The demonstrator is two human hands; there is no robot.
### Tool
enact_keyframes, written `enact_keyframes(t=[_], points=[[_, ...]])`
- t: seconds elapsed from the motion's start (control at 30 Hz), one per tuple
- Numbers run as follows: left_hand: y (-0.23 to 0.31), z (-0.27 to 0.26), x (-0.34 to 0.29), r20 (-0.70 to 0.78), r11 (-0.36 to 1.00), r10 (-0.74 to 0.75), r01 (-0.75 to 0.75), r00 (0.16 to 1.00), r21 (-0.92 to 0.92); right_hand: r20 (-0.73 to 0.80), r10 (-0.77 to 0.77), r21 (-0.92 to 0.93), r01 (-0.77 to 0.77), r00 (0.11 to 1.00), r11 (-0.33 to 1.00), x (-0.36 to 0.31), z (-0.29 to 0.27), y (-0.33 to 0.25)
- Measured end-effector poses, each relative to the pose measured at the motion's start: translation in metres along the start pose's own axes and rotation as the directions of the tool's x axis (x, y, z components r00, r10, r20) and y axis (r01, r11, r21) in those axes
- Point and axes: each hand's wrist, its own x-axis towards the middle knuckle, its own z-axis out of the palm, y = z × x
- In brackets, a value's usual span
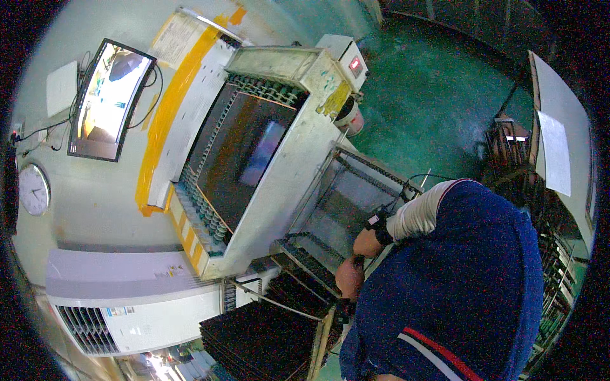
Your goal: Loading black rectangular plates into an industrial rack or machine.
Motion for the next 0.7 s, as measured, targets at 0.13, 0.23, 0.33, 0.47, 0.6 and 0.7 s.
enact_keyframes(t=[0.13,0.23,0.33,0.47,0.6,0.7], points=[[-0.003,0.011,-0.002,-0.043,0.997,0.061,-0.063,0.997,-0.037,-0.030,-0.024,0.006,0.025,0.999,1.000,0.005,0.033,0.014],[-0.006,0.015,-0.004,-0.062,0.995,0.076,-0.080,0.995,-0.064,0.051,-0.015,0.009,0.014,0.999,1.000,-0.010,-0.005,-0.007],[-0.004,0.012,-0.007,-0.006,0.998,0.054,-0.054,0.999,-0.015,0.022,-0.048,-0.005,0.048,0.999,0.999,-0.012,-0.006,-0.010],[0.011,-0.005,-0.012,0.065,0.999,0.028,-0.026,0.998,-0.022,-0.039,-0.128,-0.128,0.122,0.991,0.984,-0.007,0.011,-0.002],[-0.005,0.003,-0.011,0.069,0.999,0.011,-0.008,0.998,-0.041,-0.269,-0.277,-0.263,0.207,0.922,0.942,0.012,0.050,0.012],[0.014,-0.043,-0.024,0.058,0.997,-0.074,0.072,0.996,0.040,-0.296,-0.291,-0.187,0.244,0.910,0.952,0.002,-0.005,-0.018]])
